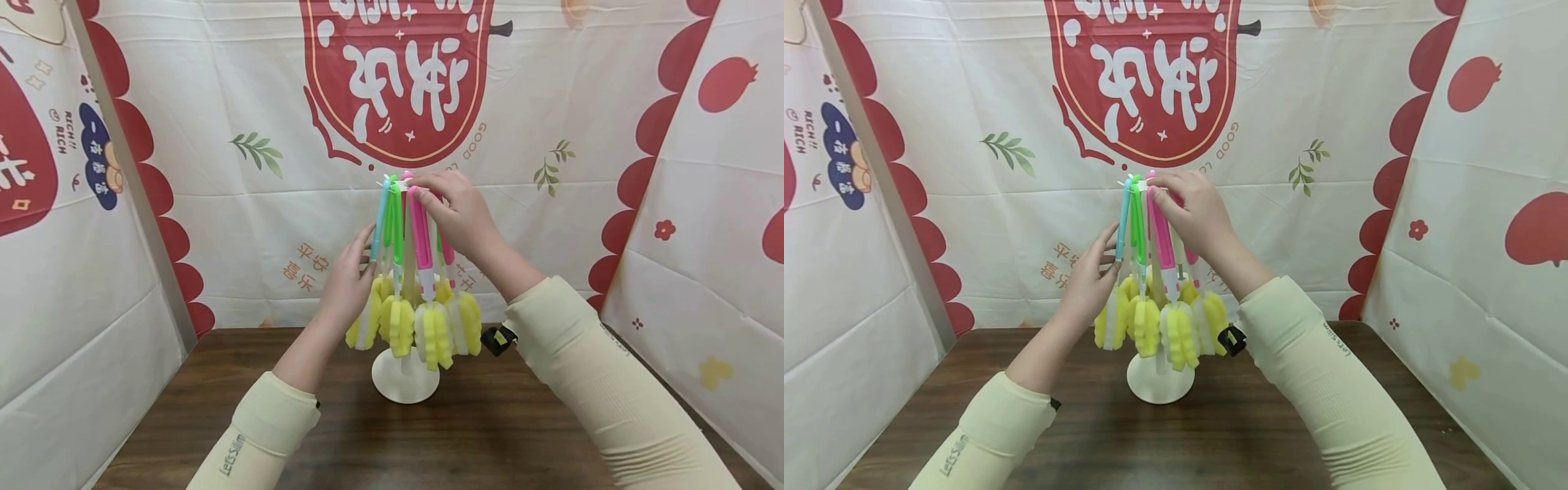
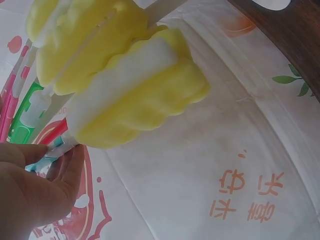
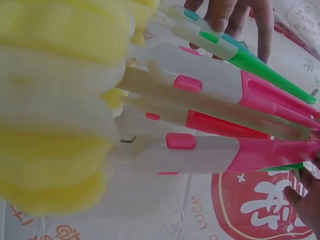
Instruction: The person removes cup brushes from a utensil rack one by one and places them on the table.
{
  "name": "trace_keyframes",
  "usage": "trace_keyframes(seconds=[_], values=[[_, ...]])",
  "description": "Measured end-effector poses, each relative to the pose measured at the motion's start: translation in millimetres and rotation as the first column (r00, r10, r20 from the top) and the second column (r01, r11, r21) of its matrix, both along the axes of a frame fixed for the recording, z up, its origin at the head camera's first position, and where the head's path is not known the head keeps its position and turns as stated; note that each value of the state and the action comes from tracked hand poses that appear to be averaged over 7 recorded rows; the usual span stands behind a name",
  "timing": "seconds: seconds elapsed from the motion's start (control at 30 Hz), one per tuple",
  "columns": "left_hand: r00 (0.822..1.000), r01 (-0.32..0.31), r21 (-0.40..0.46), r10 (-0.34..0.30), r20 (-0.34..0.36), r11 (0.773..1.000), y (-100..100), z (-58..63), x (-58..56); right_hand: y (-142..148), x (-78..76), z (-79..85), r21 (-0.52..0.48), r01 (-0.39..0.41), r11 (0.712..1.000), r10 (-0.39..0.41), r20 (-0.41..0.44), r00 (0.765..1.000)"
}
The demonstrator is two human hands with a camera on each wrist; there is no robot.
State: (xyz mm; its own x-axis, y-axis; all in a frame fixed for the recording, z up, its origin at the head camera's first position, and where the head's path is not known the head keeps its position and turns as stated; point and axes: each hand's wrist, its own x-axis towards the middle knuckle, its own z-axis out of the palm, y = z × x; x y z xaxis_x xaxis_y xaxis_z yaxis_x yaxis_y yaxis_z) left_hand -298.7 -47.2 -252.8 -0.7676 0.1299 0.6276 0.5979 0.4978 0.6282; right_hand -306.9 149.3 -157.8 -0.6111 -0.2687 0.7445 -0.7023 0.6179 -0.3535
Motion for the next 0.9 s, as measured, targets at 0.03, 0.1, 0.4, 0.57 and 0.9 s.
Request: trace_keyframes(seconds=[0.03, 0.1, 0.4, 0.57, 0.9], values=[[1.000, -0.004, -0.004, 0.004, -0.004, 1.000, -0.1, -0.2, 0.0, 0.2, -0.5, 0.0, -0.005, 0.002, 1.000, -0.002, 0.004, 1.000], [1.000, -0.010, -0.011, 0.010, -0.010, 1.000, -0.2, -1.1, -0.2, 0.3, -0.9, -0.6, -0.015, 0.004, 1.000, -0.004, 0.007, 1.000], [0.999, -0.031, 0.006, 0.031, -0.026, 1.000, -2.2, -6.2, -0.4, -3.1, -5.4, -5.5, -0.063, 0.006, 0.998, -0.008, -0.032, 0.999], [0.999, -0.041, 0.023, 0.042, -0.028, 0.999, -5.3, -5.8, 0.9, -5.1, -7.9, -6.9, -0.058, 0.007, 0.998, -0.010, -0.066, 0.998], [0.996, -0.060, 0.015, 0.061, -0.062, 0.998, -8.9, -3.0, 2.4, -4.4, -7.7, -7.2, -0.053, 0.033, 0.998, -0.036, -0.051, 0.998]])
